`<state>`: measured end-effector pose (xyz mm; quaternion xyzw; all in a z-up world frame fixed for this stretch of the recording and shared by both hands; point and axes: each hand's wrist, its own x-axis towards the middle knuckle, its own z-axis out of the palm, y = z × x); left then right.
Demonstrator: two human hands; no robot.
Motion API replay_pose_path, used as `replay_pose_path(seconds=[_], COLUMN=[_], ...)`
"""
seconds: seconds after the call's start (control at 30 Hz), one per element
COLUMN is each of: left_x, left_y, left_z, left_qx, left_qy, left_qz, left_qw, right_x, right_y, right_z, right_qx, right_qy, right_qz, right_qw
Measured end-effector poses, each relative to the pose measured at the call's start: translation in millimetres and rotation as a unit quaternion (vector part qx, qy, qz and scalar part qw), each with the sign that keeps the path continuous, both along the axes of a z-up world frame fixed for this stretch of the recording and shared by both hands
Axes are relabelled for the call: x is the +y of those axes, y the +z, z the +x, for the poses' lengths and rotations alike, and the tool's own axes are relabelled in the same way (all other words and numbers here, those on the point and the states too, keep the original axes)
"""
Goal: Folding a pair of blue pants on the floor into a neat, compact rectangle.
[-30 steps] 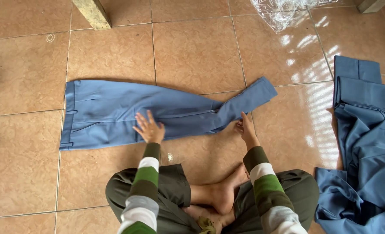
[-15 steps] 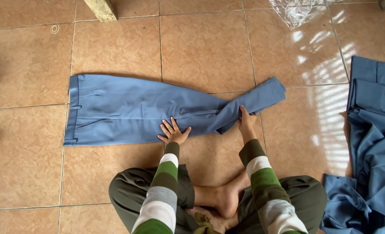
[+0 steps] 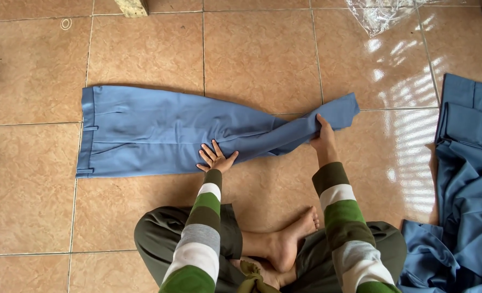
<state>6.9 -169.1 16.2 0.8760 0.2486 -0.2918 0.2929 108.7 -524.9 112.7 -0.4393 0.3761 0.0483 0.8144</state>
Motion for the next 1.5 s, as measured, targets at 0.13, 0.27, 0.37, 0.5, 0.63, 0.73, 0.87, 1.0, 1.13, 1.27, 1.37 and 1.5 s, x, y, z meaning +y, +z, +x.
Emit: replay_pose_path(seconds=[0.13,0.27,0.37,0.5,0.63,0.73,0.87,1.0,1.13,1.27,1.37,1.5], left_x=[4,16,9,7,22,37,71,92,106,94,56,5], left_y=[-17,-6,68,24,-11,-7,-27,8,-3,-38,-22,14], left_z=[-1,-14,-34,-26,-19,-17,-10,-12,-9,-7,-12,-20], left_qx=[0.0,-0.109,-0.145,-0.116,-0.111,-0.123,-0.09,-0.071,-0.052,-0.05,-0.089,-0.161], left_qy=[0.014,0.065,0.012,-0.034,-0.056,-0.083,-0.145,-0.139,-0.136,-0.112,-0.146,-0.174], left_qz=[-0.016,-0.105,-0.109,0.023,0.103,0.13,0.162,0.172,0.182,0.229,0.233,0.09], left_qw=[1.0,0.986,0.983,0.992,0.987,0.98,0.972,0.973,0.972,0.966,0.957,0.967], right_x=[38,72,73,42,-61,-114,-122,-110,-93,-117,-128,-129], right_y=[95,171,172,144,2,-100,-127,-97,-84,-115,-131,-147], right_z=[5,-1,0,0,0,-30,-85,-92,-91,-94,-96,-93], right_qx=[-0.04,-0.198,-0.261,-0.276,-0.223,-0.081,0.051,0.077,0.064,0.053,0.046,0.06], right_qy=[0.006,-0.002,-0.05,-0.141,-0.158,-0.199,-0.159,-0.092,-0.043,-0.051,-0.067,-0.103], right_qz=[-0.072,-0.09,-0.153,-0.132,-0.079,-0.068,-0.011,-0.039,-0.09,-0.109,-0.133,-0.164], right_qw=[0.997,0.976,0.952,0.942,0.959,0.974,0.986,0.992,0.993,0.991,0.988,0.979])
